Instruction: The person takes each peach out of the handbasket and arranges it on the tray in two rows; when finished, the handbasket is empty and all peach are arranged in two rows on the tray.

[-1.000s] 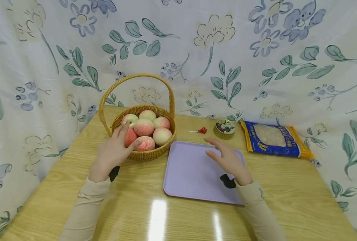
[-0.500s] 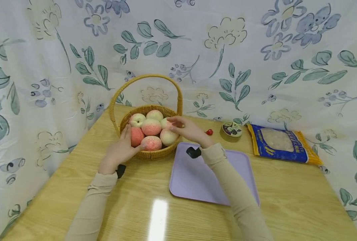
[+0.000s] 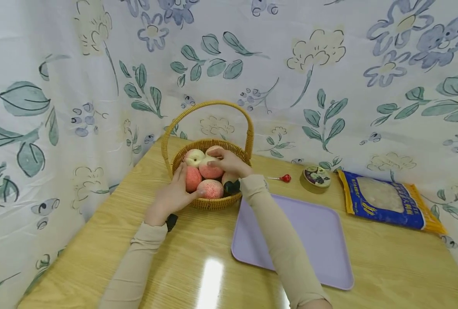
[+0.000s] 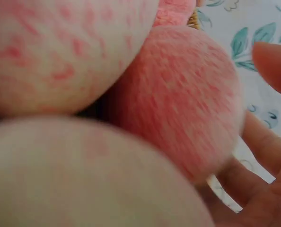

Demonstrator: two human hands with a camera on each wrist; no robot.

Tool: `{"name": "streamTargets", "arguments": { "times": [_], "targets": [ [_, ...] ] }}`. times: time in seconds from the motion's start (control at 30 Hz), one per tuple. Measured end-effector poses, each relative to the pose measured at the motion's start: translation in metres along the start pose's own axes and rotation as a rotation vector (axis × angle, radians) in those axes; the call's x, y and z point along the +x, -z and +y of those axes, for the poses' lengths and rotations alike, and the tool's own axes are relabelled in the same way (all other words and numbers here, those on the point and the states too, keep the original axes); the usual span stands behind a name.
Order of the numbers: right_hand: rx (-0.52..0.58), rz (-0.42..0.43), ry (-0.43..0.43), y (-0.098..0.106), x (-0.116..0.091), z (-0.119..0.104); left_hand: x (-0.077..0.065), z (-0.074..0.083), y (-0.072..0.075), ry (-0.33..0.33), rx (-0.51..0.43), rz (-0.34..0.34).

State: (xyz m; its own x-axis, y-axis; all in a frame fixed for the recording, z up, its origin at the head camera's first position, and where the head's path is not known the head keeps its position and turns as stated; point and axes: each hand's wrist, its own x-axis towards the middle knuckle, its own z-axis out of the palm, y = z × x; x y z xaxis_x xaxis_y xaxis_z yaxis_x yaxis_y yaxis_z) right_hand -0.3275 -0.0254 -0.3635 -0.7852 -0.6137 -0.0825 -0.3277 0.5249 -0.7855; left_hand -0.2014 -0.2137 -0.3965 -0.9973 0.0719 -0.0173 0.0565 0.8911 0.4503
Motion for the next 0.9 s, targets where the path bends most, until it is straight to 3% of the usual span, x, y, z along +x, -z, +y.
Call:
{"name": "streamTargets", "arguments": {
  "times": [0.17,0.3,0.43,0.53,0.7,0.9],
  "targets": [
    [0.021,-0.1,-0.055,0.002,-0.001,0.014,-0.003,0.007,-0.008,-0.024,-0.018,0.014],
    [0.082,-0.189,-0.033,-0.001,0.002,0.01,-0.004,0.005,-0.006,-0.017,-0.021,0.031],
    [0.062,-0.174,0.022,-0.007,0.01,0.005,-0.002,0.001,-0.002,-0.007,-0.024,0.033],
    [0.121,-0.114,0.036,-0.005,0.008,0.006,-0.001,0.001,-0.002,-0.008,-0.029,0.023],
    [0.352,-0.042,0.043,0.008,-0.002,0.008,0.0,0.001,-0.002,-0.011,-0.037,0.02],
    [0.671,-0.085,0.052,0.027,-0.027,0.015,0.0,-0.001,-0.001,-0.043,-0.057,0.033]
  ]
}}
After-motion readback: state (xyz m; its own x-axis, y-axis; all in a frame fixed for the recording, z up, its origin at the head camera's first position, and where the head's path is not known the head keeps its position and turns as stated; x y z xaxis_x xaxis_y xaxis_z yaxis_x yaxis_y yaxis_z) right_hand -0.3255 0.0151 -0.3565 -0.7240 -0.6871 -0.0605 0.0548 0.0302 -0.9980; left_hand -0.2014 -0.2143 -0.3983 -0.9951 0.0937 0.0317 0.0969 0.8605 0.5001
